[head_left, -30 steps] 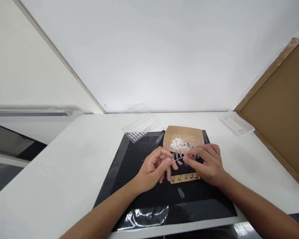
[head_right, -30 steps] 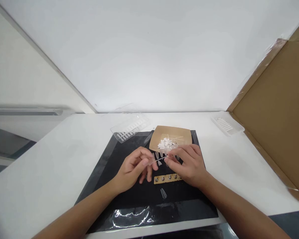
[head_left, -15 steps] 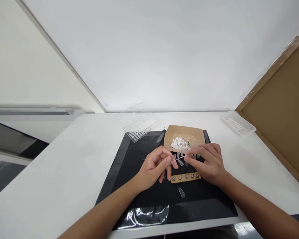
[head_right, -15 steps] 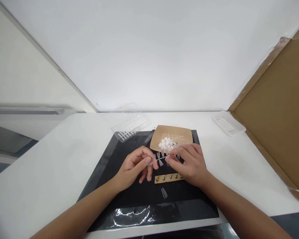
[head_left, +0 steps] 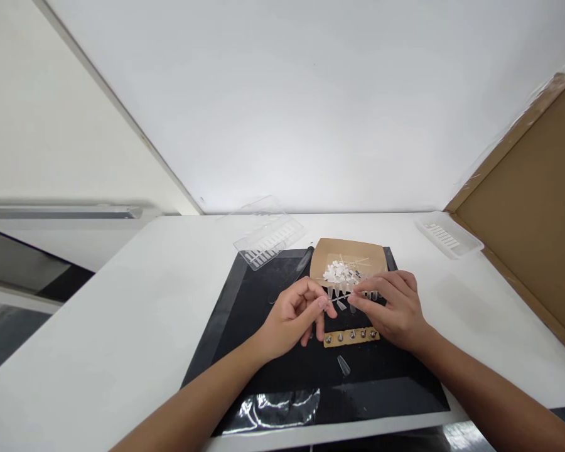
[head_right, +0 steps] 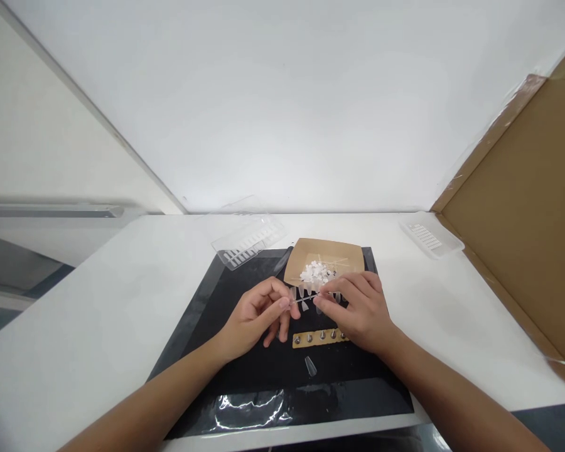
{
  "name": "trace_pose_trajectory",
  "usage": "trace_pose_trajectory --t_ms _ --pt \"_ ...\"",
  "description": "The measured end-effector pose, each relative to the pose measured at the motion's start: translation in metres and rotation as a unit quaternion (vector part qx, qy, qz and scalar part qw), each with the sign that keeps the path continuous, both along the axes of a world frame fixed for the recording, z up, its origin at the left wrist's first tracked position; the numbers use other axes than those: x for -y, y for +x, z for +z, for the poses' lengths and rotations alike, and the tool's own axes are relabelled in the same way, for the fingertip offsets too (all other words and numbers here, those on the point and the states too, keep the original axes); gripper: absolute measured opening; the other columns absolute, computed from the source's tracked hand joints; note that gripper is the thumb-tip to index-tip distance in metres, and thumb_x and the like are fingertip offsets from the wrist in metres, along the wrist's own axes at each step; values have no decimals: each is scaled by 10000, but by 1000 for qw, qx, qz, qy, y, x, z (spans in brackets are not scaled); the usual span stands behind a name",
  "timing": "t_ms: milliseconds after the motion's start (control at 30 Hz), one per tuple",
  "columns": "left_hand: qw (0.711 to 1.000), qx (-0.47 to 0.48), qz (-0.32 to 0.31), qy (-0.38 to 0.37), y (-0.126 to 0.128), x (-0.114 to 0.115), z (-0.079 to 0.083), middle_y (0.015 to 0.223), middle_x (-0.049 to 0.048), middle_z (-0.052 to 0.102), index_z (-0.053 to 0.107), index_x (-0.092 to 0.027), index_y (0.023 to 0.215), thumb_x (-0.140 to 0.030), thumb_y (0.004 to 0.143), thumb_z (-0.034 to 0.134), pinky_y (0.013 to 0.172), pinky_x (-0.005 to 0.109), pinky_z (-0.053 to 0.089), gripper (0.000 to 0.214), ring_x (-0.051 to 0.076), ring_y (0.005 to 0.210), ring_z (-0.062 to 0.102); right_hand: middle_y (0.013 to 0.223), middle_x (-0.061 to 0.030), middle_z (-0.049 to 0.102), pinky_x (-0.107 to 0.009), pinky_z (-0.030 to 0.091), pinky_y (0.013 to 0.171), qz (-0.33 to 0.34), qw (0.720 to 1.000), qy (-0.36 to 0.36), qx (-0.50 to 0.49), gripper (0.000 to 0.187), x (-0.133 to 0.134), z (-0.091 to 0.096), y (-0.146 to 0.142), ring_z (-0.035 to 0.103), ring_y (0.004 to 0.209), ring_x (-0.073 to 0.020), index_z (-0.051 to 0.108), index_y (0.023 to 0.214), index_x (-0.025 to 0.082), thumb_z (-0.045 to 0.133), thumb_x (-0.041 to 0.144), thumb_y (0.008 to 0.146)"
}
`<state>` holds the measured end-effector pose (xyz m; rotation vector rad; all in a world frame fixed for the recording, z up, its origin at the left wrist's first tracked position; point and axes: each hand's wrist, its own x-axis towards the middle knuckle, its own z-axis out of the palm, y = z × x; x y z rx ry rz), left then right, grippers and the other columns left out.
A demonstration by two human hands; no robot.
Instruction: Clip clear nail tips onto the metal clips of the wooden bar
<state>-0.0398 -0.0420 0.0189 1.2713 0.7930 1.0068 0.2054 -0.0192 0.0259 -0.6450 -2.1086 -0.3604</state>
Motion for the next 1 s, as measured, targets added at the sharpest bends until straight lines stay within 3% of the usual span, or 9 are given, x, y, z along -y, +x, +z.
trace_pose_trajectory --t_ms 467,733,1000 --pt "998 -57 -14 -1 -2 -1 -2 918 52 735 569 -167 1018 -461 958 750 366 121 456 351 95 536 692 995 -3 796 -363 406 853 10 1000 5 -5 266 2 1 0 690 921 -169 739 1016 253 732 10 908" --pt "996 -82 -29 -21 1 1 -3 680 -5 678 596 -170 1018 -496 922 781 371 138 467 387 137 526 700 984 1 788 -375 399 840 17 1000 -8 11 233 5 -1 -2 694 920 -171 747 1035 257 721 47 938" --pt "994 -108 -27 -19 2 3 -1 691 8 709 630 -158 1040 -404 935 780 392 127 487 307 135 546 717 998 12 797 -373 403 844 17 1000 -22 6 266 4 -2 -1 692 917 -169 739 1056 276 717 45 926"
